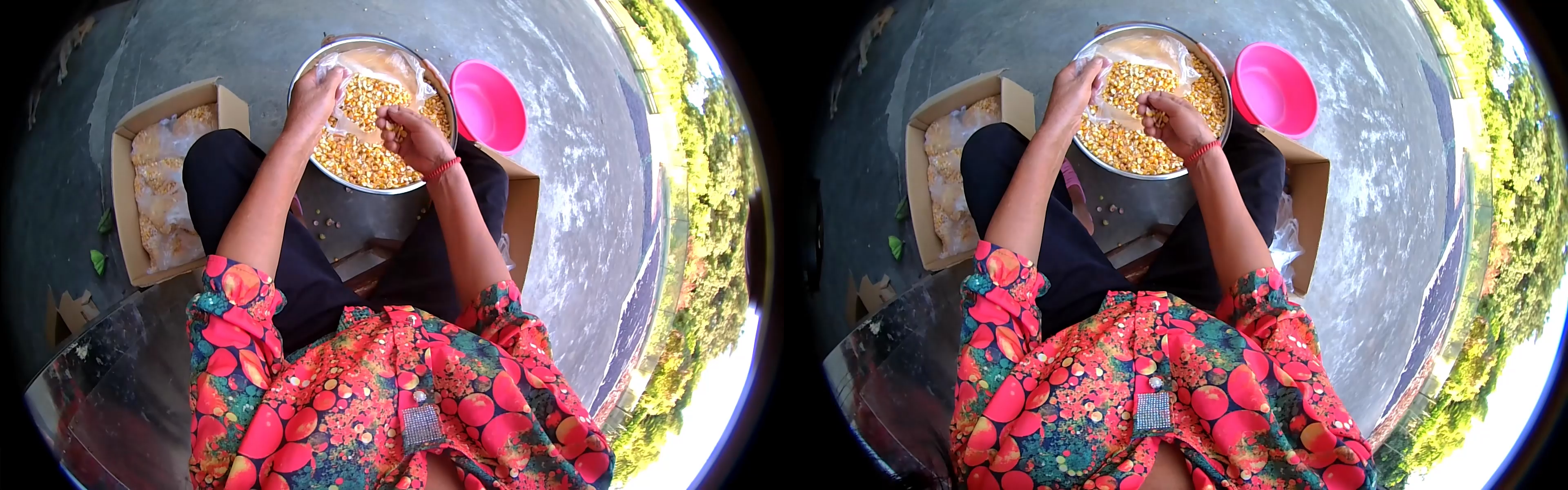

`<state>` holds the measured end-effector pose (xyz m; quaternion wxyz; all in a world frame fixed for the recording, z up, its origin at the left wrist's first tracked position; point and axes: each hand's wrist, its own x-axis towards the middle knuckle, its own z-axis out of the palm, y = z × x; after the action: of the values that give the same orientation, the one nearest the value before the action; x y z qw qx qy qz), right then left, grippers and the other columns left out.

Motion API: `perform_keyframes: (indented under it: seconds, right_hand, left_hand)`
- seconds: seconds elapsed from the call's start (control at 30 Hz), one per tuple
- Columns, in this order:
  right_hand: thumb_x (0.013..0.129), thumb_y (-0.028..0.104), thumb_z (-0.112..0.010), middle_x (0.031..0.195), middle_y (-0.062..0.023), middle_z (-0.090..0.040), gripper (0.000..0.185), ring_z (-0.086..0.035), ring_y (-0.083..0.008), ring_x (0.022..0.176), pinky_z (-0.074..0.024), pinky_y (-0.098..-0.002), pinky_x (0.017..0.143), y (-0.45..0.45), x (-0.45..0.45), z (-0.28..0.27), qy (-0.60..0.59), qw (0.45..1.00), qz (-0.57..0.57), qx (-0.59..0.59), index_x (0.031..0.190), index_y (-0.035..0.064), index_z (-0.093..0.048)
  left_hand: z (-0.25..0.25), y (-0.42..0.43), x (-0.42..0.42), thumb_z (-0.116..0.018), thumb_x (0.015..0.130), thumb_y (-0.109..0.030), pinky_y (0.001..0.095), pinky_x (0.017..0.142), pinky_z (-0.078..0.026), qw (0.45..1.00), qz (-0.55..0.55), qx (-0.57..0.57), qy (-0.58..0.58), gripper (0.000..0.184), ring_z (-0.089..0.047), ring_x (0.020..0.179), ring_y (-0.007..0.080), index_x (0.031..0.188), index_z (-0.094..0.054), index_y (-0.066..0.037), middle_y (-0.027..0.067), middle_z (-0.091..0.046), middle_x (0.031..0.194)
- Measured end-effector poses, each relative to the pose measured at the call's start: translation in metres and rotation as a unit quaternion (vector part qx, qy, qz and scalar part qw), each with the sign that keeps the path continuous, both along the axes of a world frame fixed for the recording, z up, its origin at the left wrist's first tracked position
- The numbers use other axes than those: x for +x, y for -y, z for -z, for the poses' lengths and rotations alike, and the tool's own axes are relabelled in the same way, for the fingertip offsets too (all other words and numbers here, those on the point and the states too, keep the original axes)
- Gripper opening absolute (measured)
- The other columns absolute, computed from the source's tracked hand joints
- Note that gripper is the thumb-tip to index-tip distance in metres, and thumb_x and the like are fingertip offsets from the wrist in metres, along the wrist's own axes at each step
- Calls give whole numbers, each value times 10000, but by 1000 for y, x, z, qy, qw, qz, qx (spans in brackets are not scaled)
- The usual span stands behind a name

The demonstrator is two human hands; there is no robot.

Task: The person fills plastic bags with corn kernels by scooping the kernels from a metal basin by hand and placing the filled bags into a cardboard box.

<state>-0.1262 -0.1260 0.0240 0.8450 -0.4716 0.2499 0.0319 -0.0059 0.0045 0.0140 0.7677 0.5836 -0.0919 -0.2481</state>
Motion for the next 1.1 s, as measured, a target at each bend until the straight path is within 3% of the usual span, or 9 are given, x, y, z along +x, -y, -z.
perform_keyframes:
  seconds: [0.03,0.17,0.3,0.37,0.47,0.67,0.83,0.93,1.1]
  right_hand:
    - [889,141,-438,810,-58,-559,189,-536,-124,677,-478,-211,579,7,6,5,16,1000,6,5,977,3,-532]
    - [870,94,-464,872,-113,-550,199,-582,-180,796,-533,-288,715,14,30,-3,19,998,53,-32,1005,-42,-518]
    - [855,90,-484,967,-104,-548,238,-534,-199,953,-460,-342,825,21,44,1,38,996,65,-49,1056,-34,-515]
    - [843,116,-509,1088,-103,-519,295,-490,-211,1035,-408,-345,850,21,46,-2,52,969,42,-240,1108,-13,-508]
    - [840,103,-513,1190,-119,-465,326,-456,-222,1092,-406,-346,858,20,46,-8,17,987,79,-140,1144,-12,-492]
    - [866,158,-484,951,-80,-606,228,-614,-175,776,-521,-257,679,15,19,-13,29,994,-27,-98,1013,-2,-554]
    - [819,221,-546,923,-95,-624,248,-613,-163,775,-521,-273,637,17,-8,13,-71,875,-312,-362,986,46,-598]
    - [737,253,-595,951,-170,-588,312,-591,-293,855,-485,-370,759,30,-23,78,-57,652,-251,-713,1004,91,-592]
    - [757,276,-546,1057,-205,-512,385,-545,-342,933,-441,-400,829,-1,-23,84,-85,648,-197,-731,1085,75,-530]
  left_hand:
    - [0,-1,0,-527,855,-237,169,452,-290,1000,4,-1,2,191,-374,524,12,865,-619,-69,-58,-479,634]
    - [-1,-1,1,-524,856,-242,170,452,-285,1000,-6,3,1,201,-368,520,14,865,-618,-65,-59,-469,628]
    - [-3,-1,2,-523,853,-239,170,447,-279,1000,0,2,12,203,-365,517,16,866,-618,-59,-61,-463,621]
    - [-3,-2,2,-522,853,-238,170,444,-276,1000,-1,-5,13,205,-363,515,16,866,-618,-57,-62,-462,619]
    - [-1,-1,3,-522,851,-239,170,443,-274,1000,5,-4,21,208,-362,512,15,868,-620,-57,-61,-463,620]
    - [-1,0,1,-532,847,-247,170,443,-276,1000,0,-7,18,209,-364,510,15,860,-621,-59,-61,-464,622]
    - [1,1,1,-529,849,-243,168,444,-280,1000,-2,-3,13,205,-370,514,17,861,-618,-58,-57,-473,624]
    - [-1,-1,-1,-521,853,-233,167,446,-281,1000,13,0,17,203,-370,514,20,856,-615,-53,-53,-474,623]
    - [2,1,0,-514,856,-222,166,446,-280,1000,2,-7,10,202,-371,510,22,850,-613,-45,-48,-475,621]
